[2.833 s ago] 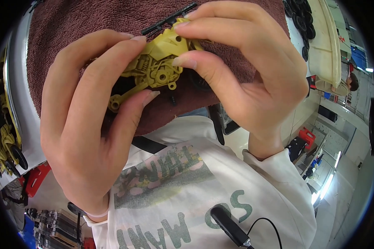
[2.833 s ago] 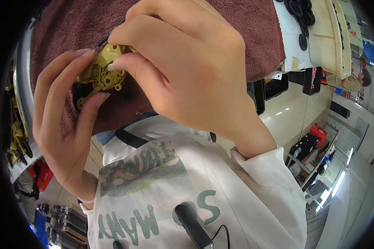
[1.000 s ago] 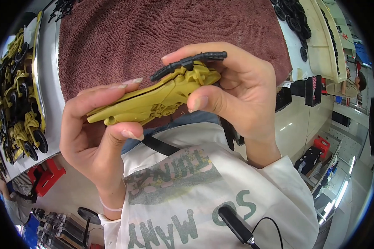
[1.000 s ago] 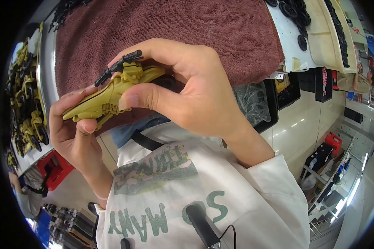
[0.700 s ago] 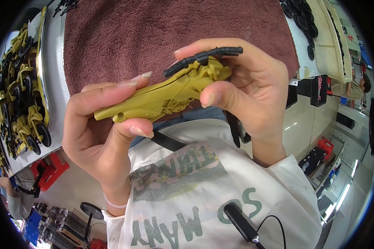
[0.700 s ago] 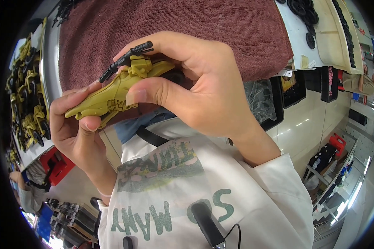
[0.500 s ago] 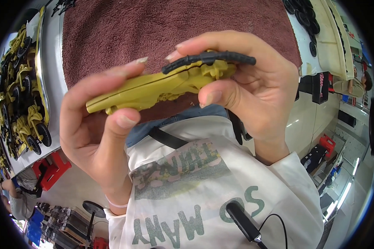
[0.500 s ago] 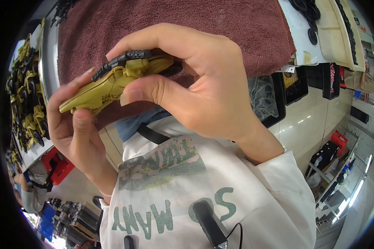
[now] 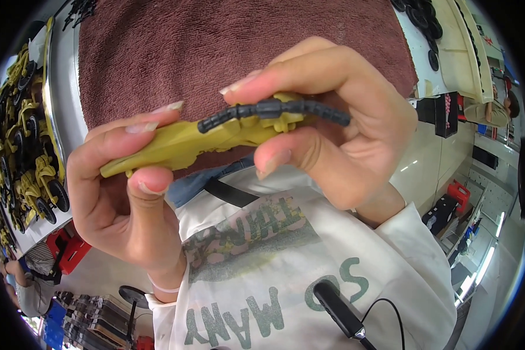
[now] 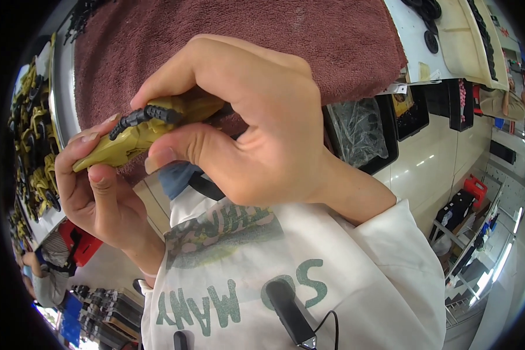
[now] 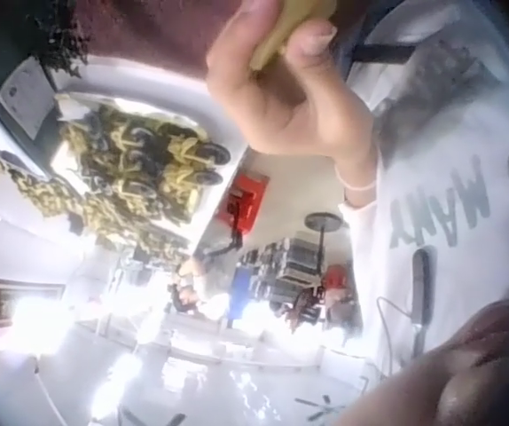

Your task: The person assembles plastic toy motorcycle models by hand, attaching small components like wheels and kickstands.

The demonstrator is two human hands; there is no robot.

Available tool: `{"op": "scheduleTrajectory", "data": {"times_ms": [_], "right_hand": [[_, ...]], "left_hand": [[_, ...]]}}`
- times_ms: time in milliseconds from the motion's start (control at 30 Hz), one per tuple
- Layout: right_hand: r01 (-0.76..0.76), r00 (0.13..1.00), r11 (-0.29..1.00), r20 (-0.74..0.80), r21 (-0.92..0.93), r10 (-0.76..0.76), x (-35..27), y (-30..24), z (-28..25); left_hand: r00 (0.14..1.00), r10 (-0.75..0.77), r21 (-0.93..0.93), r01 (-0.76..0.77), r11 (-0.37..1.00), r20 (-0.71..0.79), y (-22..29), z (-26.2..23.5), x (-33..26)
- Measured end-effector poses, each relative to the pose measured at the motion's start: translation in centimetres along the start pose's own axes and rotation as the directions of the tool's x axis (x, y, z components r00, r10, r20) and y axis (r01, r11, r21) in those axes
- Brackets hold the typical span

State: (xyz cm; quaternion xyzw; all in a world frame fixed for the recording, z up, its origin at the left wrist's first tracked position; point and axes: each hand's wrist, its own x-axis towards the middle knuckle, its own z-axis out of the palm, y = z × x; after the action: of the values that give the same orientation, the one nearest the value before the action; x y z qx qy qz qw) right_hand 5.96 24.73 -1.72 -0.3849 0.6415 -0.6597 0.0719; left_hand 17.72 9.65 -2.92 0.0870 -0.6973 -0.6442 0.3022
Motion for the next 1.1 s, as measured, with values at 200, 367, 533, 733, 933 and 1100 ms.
{"op": "scheduleTrajectory", "data": {"times_ms": [200, 367, 533, 733, 933, 1100], "right_hand": [[-0.197, 0.976, 0.974, 0.120, 0.114, 0.183, 0.6, -0.6, -2.0], [-0.375, 0.919, 0.812, 0.061, 0.447, 0.390, 0.3, -0.8, -2.3], [-0.390, 0.878, 0.681, 0.028, 0.619, 0.478, -0.3, -0.4, -1.4], [-0.221, 0.973, 0.942, 0.123, 0.253, 0.195, -0.5, -0.3, -1.6], [-0.331, 0.944, 0.828, 0.145, 0.453, 0.298, -1.1, -0.4, -1.0], [-0.323, 0.946, 0.853, 0.155, 0.410, 0.284, -1.3, -0.4, -0.7]], "left_hand": [[0.981, -0.182, 0.069, 0.178, 0.982, 0.071, 1.4, 0.4, 1.0], [0.997, -0.080, -0.131, 0.082, 0.988, 0.022, -0.2, 0.3, 0.8], [0.953, -0.287, -0.242, 0.301, 0.922, 0.094, 0.2, 1.5, 0.2], [0.934, -0.349, -0.285, 0.315, 0.905, -0.075, 0.5, 2.6, -0.5], [0.951, -0.306, -0.316, 0.303, 0.899, 0.043, 0.4, 2.7, -0.7], [0.981, -0.194, -0.427, 0.166, 0.889, -0.024, -0.5, 2.8, -1.1]]}}
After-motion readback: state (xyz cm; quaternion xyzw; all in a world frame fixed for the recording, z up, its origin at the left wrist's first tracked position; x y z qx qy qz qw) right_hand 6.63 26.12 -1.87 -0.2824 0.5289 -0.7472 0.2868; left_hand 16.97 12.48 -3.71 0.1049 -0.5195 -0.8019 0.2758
